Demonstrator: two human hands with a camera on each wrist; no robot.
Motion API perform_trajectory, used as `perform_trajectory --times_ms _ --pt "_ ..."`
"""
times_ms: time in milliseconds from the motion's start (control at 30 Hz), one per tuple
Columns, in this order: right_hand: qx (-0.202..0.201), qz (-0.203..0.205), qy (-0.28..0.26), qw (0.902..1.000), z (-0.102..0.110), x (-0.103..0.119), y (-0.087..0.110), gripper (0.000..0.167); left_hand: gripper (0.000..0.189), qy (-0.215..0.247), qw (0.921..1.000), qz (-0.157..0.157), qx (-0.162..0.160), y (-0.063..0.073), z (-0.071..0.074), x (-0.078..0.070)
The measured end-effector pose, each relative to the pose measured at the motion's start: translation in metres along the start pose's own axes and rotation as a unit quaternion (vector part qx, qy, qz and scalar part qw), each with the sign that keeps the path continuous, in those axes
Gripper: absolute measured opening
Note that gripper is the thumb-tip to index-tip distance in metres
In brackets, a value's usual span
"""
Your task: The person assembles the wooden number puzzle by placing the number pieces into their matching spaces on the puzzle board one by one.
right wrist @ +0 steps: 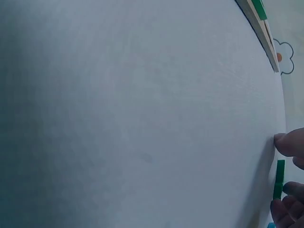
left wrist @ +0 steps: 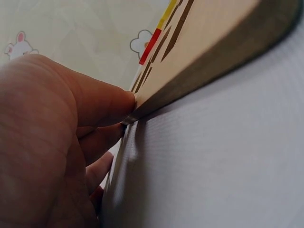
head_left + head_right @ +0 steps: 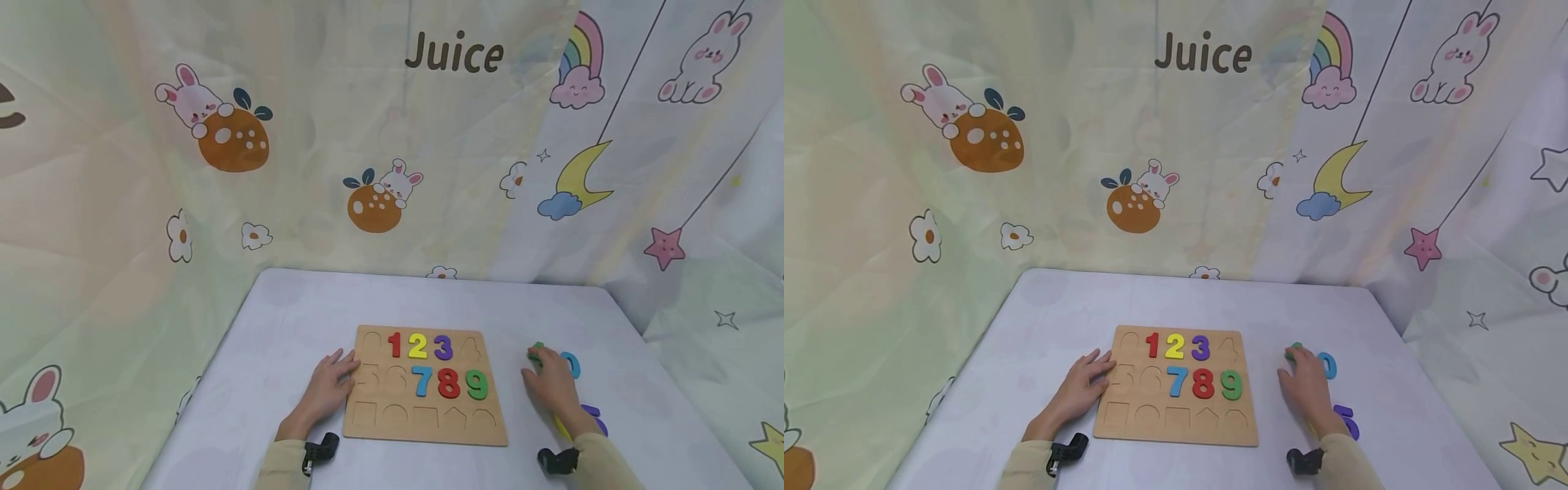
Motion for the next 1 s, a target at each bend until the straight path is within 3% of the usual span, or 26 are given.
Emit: perform_trajectory --times_ms 300,633,1000 --pt "0.004 -0.022 -0.005 0.9997 -0.005 -0.012 0.002 0.051 0.037 0.000 1.0000 -0.005 0.000 0.000 -0.001 0.000" --pt "-0.013 -0.018 -0.021 0.9995 -0.007 -0.010 0.005 0.035 0.037 0.006 1.0000 -0.005 -0.002 0.000 -0.001 0.001" --pt "-0.022 -0.040 -0.025 0.9987 -0.006 -0.015 -0.002 0.027 0.037 0.003 1.0000 -0.003 -0.004 -0.001 -0.001 0.002"
Point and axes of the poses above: each hand's wrist, its own y-axis away from the middle knuckle, its own z-axis out of the back of the hand, x = y × z, the point moved 8 cm from there along -y, towards the middle knuckle, and after that the axes turned 11 degrees about x, right-handed, at the moved point
